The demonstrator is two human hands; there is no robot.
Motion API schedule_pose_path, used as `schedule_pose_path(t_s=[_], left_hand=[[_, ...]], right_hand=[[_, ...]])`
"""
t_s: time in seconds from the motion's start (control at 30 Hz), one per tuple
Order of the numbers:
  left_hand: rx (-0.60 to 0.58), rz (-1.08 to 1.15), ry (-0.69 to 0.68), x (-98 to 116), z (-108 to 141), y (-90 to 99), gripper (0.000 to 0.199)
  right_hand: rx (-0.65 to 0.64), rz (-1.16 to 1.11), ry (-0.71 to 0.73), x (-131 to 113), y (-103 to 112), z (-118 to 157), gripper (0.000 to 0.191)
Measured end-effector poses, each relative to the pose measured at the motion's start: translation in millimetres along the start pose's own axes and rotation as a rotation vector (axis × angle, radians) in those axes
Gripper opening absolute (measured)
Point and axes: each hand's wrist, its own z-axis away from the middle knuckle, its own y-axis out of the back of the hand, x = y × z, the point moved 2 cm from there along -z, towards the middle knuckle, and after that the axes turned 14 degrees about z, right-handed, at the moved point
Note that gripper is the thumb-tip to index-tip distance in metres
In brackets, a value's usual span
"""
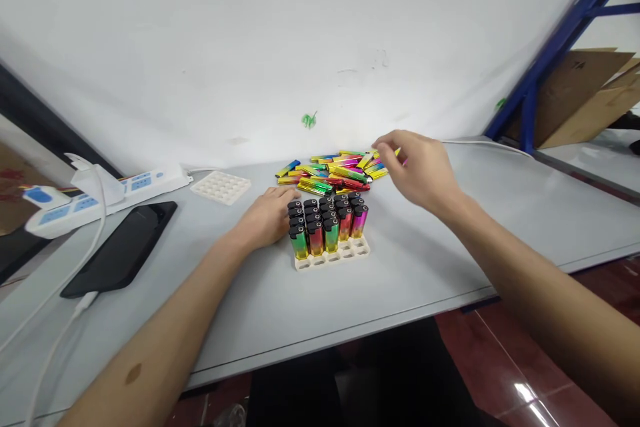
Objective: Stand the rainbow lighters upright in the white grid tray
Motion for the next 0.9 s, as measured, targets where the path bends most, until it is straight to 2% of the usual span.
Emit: schedule_pose_path(t_s=[0.07, 0.17, 0.23, 0.3, 0.4, 0.57, 0.73, 0.83, 0.9], left_hand=[[-0.008, -0.006, 0.025, 1, 0, 1.0, 0.038], [-0.025, -0.012, 0.026, 3, 0, 1.2, 0.038], [-0.020, -0.021, 0.020, 2, 0, 0.6, 0.037], [-0.017, -0.032, 0.024, -1, -1, -0.5, 0.036], [-0.016, -0.038, 0.026, -4, -2, -2.0, 0.036], [-0.006, -0.021, 0.004, -3, -2, -1.8, 0.035], [0.001, -0.010, 0.000, -1, -1, -0.8, 0.034], [0.000, -0.007, -0.008, 0, 0, -0.4, 0.033], [0.000, -0.005, -0.005, 1, 0, -0.1, 0.034]], right_hand=[[-0.072, 0.089, -0.154, 33, -26, -13, 0.035], [-0.222, 0.239, -0.329, 76, -62, -15, 0.043], [-0.323, 0.285, -0.386, 94, -76, -10, 0.045], [-0.373, 0.323, -0.414, 105, -81, -5, 0.043], [-0.399, 0.355, -0.423, 109, -80, -1, 0.035], [-0.371, 0.294, -0.486, 107, -74, 3, 0.047], [-0.263, -0.071, -0.454, 93, -69, 4, 0.038], [-0.244, -0.254, -0.424, 81, -67, 4, 0.031], [-0.245, -0.318, -0.355, 73, -67, 4, 0.034]])
